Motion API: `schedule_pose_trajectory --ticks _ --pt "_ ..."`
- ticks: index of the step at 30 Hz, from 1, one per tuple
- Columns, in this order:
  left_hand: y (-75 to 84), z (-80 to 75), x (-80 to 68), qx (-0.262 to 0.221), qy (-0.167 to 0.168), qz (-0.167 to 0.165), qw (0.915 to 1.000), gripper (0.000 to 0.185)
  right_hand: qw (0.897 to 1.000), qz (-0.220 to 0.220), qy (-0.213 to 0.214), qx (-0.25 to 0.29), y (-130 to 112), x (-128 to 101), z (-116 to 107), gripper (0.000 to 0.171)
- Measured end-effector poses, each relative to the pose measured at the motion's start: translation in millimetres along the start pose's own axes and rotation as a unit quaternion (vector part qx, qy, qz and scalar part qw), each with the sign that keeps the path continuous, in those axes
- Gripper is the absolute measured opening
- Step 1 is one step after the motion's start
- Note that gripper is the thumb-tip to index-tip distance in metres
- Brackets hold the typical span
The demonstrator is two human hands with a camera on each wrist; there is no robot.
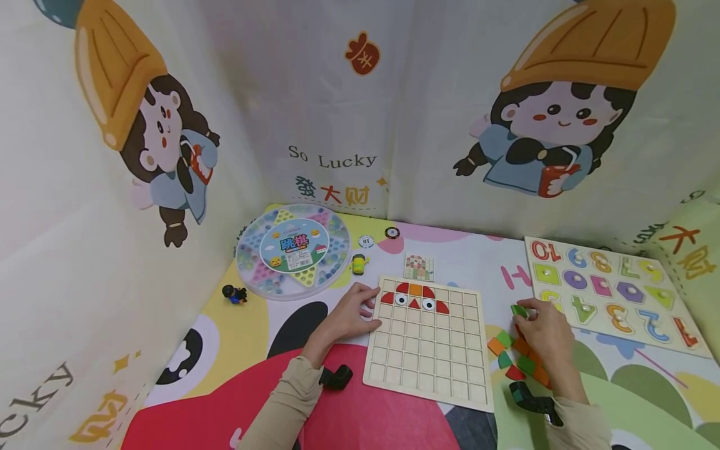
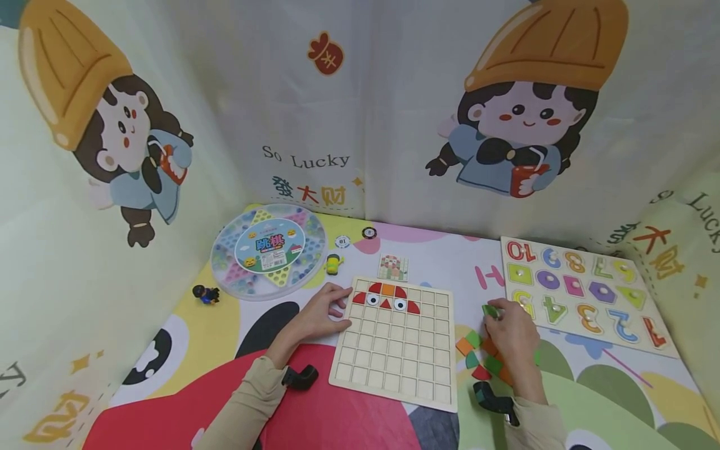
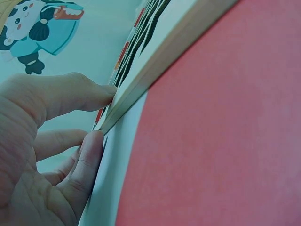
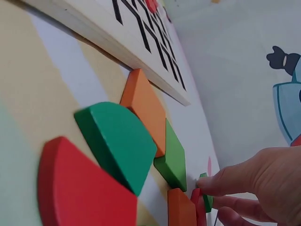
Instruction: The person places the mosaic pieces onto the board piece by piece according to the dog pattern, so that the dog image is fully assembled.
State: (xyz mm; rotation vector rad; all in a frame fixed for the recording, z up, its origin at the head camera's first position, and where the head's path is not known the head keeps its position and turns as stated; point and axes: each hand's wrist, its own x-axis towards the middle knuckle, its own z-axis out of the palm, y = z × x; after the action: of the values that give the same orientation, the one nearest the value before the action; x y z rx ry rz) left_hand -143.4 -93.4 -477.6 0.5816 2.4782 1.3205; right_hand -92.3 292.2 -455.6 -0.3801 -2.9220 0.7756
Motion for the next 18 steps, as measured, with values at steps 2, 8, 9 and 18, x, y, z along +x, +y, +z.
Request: schedule_pose_trajectory --ticks 2,8,9,18 --pt "0.0 -0.1 0.0 0.001 0.0 -0.001 1.0 0.07 1.0 -0.003 0.001 0.002 0.0 0.3 0.6 0.037" --pt "-0.2 0.0 -0.2 0.004 -0.001 0.0 1.0 0.07 1.0 -0.01 -0.008 0.002 -1.4 -0.8 0.9 0.039" --pt "-0.1 0.0 -0.2 0.004 -0.001 -0.001 1.0 0.07 1.0 -0.011 -0.008 0.002 -1.6 -1.1 0.9 0.039" --pt "0.7 -0.9 -0.5 -0.001 -0.003 0.002 1.0 0.071 1.0 -0.03 -0.007 0.007 -4.9 -2.2 -0.7 0.038"
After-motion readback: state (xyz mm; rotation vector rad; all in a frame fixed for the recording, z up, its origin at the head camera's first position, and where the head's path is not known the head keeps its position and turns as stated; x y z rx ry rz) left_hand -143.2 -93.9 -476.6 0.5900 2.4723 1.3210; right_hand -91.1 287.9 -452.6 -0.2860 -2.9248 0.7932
